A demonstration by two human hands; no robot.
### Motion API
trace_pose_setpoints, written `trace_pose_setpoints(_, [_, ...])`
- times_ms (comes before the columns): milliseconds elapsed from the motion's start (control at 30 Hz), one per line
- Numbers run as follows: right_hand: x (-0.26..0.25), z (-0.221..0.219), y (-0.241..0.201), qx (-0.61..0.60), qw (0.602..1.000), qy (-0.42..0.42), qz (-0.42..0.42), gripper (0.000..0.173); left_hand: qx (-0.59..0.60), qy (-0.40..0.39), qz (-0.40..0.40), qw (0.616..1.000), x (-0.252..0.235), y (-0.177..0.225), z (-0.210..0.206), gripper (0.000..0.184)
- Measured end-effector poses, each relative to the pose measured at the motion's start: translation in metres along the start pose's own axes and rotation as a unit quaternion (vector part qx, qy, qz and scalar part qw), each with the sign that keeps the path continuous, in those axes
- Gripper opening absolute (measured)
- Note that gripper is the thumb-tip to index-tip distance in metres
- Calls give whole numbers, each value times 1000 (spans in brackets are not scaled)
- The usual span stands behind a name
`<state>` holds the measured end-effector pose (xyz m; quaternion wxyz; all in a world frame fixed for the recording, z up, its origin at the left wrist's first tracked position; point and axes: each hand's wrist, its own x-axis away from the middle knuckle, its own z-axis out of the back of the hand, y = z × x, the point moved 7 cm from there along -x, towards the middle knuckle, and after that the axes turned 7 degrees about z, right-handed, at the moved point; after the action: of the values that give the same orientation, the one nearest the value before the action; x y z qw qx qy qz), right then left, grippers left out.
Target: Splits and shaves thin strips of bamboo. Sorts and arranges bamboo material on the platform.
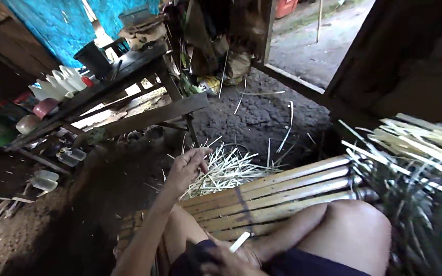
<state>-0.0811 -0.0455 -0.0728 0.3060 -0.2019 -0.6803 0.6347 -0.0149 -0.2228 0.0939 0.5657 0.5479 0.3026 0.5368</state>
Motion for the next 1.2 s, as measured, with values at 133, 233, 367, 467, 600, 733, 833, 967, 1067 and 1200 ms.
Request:
trace_pose_setpoints(133, [28,70,-46,-158,978,132,38,27,-86,-93,24,992,46,-15,-14,22])
trace_pose_setpoints(233, [46,93,-81,-208,958,144,136,22,-124,-120,34,984,73,-18,-23,19])
trace_pose_setpoints(367, [59,95,-102,-185,956,115,195,17,-151,-143,26,978,93,-15,-33,16])
trace_pose_setpoints(467, [63,92,-106,-146,965,100,192,23,-185,-138,38,972,98,-14,-36,17])
trace_pose_setpoints(600, [64,93,-105,-96,971,105,191,24,-216,-139,57,965,99,-15,-37,19])
trace_pose_setpoints(733, [63,94,-103,-76,973,98,196,22,-238,-143,63,959,98,-16,-38,20])
trace_pose_setpoints(833, [62,94,-101,-68,974,90,196,20,-249,-141,71,955,97,-17,-38,21])
trace_pose_setpoints(967, [59,95,-98,-58,976,89,187,19,-244,-144,88,955,94,-18,-39,19])
trace_pose_setpoints(1067, [59,96,-98,-63,979,78,180,17,-220,-150,83,960,93,-18,-41,18])
trace_pose_setpoints(1200, [59,96,-102,-88,981,50,163,13,-220,-148,73,962,96,-16,-42,20])
